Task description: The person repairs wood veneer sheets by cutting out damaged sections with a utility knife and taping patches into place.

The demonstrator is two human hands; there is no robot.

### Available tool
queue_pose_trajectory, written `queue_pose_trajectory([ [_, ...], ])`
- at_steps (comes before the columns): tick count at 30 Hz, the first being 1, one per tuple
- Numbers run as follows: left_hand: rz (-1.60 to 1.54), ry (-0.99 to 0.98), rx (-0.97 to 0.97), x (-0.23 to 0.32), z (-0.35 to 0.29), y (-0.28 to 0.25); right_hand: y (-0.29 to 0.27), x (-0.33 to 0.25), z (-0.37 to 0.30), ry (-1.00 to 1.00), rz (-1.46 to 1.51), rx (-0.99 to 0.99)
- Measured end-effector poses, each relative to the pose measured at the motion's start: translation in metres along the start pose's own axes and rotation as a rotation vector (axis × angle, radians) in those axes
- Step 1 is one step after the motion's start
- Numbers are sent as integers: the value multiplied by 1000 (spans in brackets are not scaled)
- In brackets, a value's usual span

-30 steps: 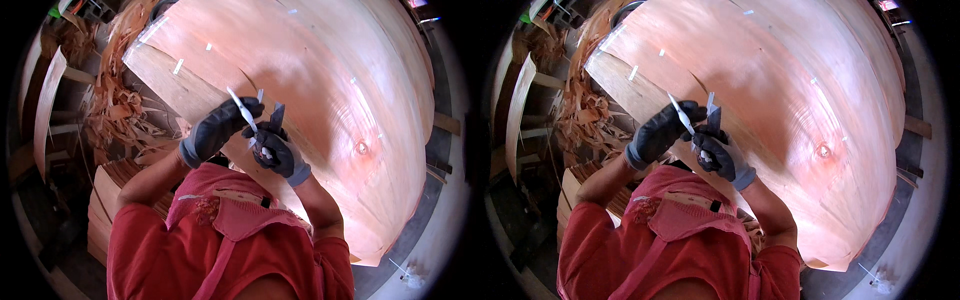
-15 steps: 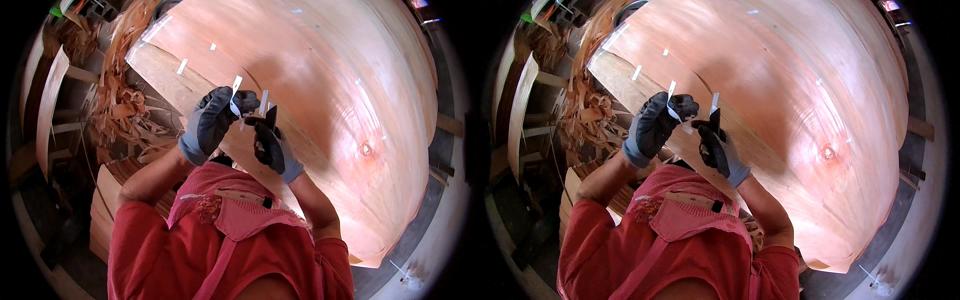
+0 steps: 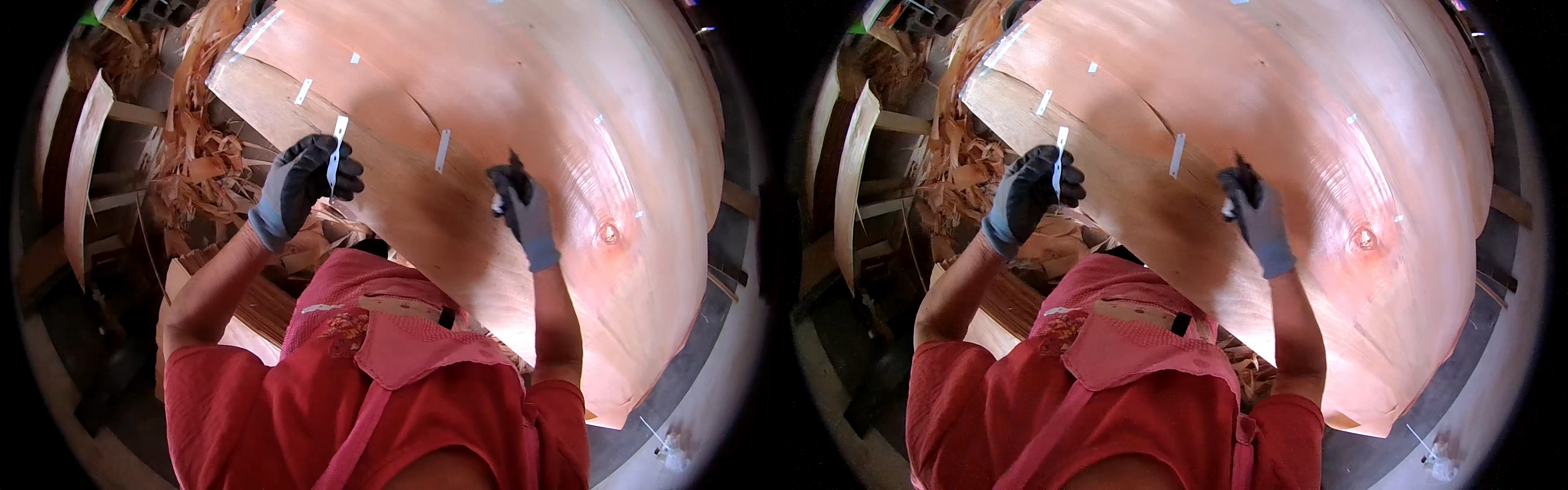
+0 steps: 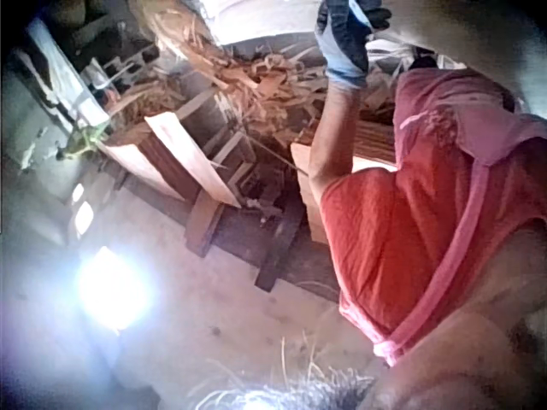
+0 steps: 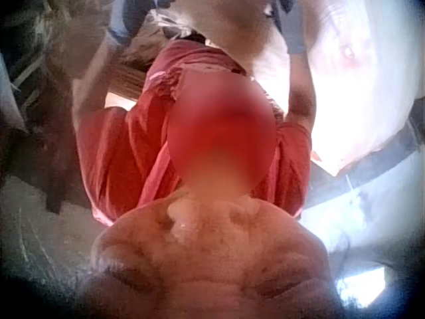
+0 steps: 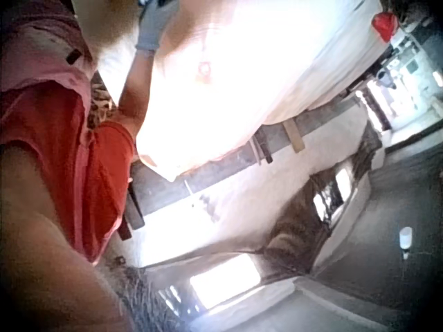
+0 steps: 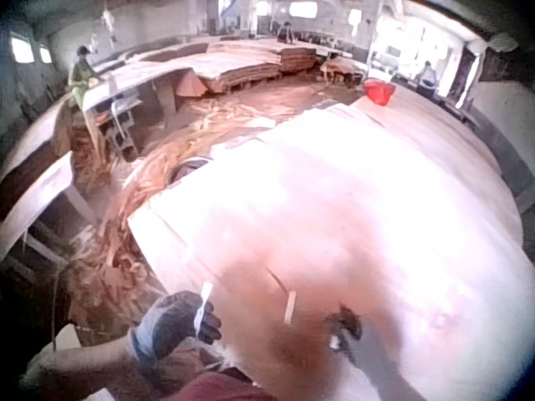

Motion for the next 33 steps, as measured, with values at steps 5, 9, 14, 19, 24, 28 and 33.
queue_pose_trajectory([
  [5,336,-442,-310,-51,-46,-42,-48,-19,-21,-65,-545,159],
  [9,584,-1055,-418,-102,-125,-42,-70,16,-34,-31,-636,141],
  [14,1120,-993,-625,-175,-158,-106,-59,13,-34,43,-1084,133],
  [19,1390,-762,-664,-169,-152,-109,-67,12,-33,-48,-1010,112],
  [24,842,-807,-665,-176,-151,-104,-67,12,-30,-43,-1049,60],
  [28,371,-836,-214,-181,-159,-172,-70,10,-27,-45,-990,39],
  [33,346,-615,89,-182,-146,-259,-104,-14,-11,152,-735,10],
])
Point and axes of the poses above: each hand's wrist, its own z-axis towards the middle knuckle, its own y-axis out of the palm, x = y × z, the point moved 9 cm from there along z, towards the middle knuckle, and after that the axes turned 9 degrees about -x, right-handed, at the moved point
